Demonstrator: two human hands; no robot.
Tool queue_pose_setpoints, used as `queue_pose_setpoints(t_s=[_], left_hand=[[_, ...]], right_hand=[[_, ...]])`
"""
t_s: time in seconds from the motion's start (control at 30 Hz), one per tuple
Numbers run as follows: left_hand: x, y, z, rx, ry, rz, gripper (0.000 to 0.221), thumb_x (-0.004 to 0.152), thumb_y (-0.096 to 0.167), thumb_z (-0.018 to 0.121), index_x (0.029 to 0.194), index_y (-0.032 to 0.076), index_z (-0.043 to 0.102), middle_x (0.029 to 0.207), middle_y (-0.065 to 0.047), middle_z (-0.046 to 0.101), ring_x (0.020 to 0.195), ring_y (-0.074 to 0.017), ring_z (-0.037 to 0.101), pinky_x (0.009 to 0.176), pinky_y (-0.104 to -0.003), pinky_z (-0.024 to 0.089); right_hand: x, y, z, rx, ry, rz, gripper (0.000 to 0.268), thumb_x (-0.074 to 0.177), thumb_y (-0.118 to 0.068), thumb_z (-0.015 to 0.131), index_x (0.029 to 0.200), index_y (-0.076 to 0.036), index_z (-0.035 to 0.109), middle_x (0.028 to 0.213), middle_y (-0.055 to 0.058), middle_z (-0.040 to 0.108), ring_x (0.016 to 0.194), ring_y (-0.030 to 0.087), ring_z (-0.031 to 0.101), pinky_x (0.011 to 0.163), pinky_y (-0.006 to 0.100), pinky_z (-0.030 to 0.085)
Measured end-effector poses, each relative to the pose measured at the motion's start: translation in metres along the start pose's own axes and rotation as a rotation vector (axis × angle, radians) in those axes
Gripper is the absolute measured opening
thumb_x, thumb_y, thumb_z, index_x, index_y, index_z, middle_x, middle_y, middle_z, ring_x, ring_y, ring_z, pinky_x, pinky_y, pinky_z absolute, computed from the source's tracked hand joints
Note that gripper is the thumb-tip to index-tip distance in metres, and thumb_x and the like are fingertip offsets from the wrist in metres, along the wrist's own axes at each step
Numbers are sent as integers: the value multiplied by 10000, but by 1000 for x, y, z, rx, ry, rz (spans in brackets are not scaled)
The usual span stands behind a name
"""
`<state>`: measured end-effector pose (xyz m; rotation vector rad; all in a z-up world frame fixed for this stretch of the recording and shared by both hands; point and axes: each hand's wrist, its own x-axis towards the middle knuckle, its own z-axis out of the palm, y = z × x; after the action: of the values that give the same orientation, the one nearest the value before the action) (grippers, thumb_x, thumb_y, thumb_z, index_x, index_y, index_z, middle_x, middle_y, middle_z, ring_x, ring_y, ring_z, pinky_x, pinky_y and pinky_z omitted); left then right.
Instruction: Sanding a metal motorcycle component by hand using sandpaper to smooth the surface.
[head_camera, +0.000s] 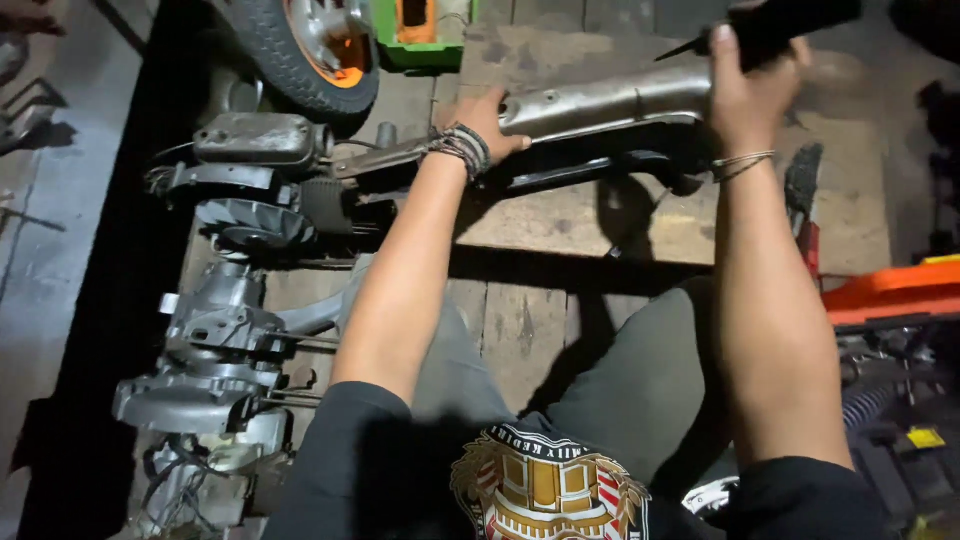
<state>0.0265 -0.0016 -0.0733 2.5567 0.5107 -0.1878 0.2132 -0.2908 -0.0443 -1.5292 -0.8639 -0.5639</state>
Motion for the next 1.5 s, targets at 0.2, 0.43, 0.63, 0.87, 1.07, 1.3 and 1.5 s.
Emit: queue_pose_setpoints(t_s=[0.2, 0.43, 0.63, 0.87, 1.07, 1.3, 1.5], left_hand=[[-15, 46, -19, 292, 41, -27, 1140, 793, 789, 722, 1605, 188, 196, 1390, -213, 603, 1423, -470, 403, 1195, -669, 196], [9, 92, 16, 233, 217, 267, 839, 863, 577, 780, 1468, 111, 433, 1438, -193, 540, 1335, -402, 484, 1152, -626, 296], [23, 130, 41, 147, 341, 428, 639, 909, 409, 759, 1416, 125, 492, 1313, -138, 590, 1209, -373, 561, 1045, -575, 419], [38, 143, 52, 296, 370, 279, 619, 854, 410, 810, 1345, 132, 554, 1315, -151, 549, 1214, -377, 507, 993, -556, 449], [38, 151, 43, 353, 284, 180, 804, 846, 557, 790, 1455, 154, 452, 1381, -149, 520, 1270, -367, 470, 1039, -554, 428], [43, 165, 43, 414, 225, 119, 793, 835, 800, 639, 1353, 201, 597, 1441, -198, 504, 1315, -394, 436, 1015, -567, 409], [59, 158, 48, 398, 193, 142, 815, 794, 852, 640, 1304, 216, 627, 1377, -198, 553, 1293, -418, 474, 983, -574, 421]], right_hand=[[-11, 42, -80, -66, 316, 218, 361, 994, -63, 858, 1105, 32, 528, 1095, 220, 689, 1009, 295, 755, 893, 401, 664], [-29, 60, -157, -195, 328, 153, 392, 1013, -40, 839, 1103, 40, 466, 1106, 198, 593, 1049, 300, 662, 939, 430, 578], [-46, 47, -196, -261, 292, 227, 421, 1051, -89, 833, 1107, -4, 424, 1118, 162, 555, 1050, 245, 606, 932, 396, 541], [-45, 16, -202, -279, 201, 286, 363, 1062, -94, 807, 1116, -20, 456, 1089, 149, 570, 1012, 250, 608, 897, 391, 546], [-27, -10, -180, -226, -17, 362, 127, 981, 53, 579, 1081, 10, 644, 1035, 144, 681, 908, 228, 641, 737, 337, 537], [-39, 24, -188, -376, -268, 504, 214, 916, 52, 573, 1070, 33, 720, 986, 131, 729, 841, 225, 695, 709, 320, 545], [-29, -18, -183, -578, -367, 637, 324, 1034, -287, 589, 1189, -80, 784, 1049, 66, 777, 952, 231, 689, 789, 393, 485]])
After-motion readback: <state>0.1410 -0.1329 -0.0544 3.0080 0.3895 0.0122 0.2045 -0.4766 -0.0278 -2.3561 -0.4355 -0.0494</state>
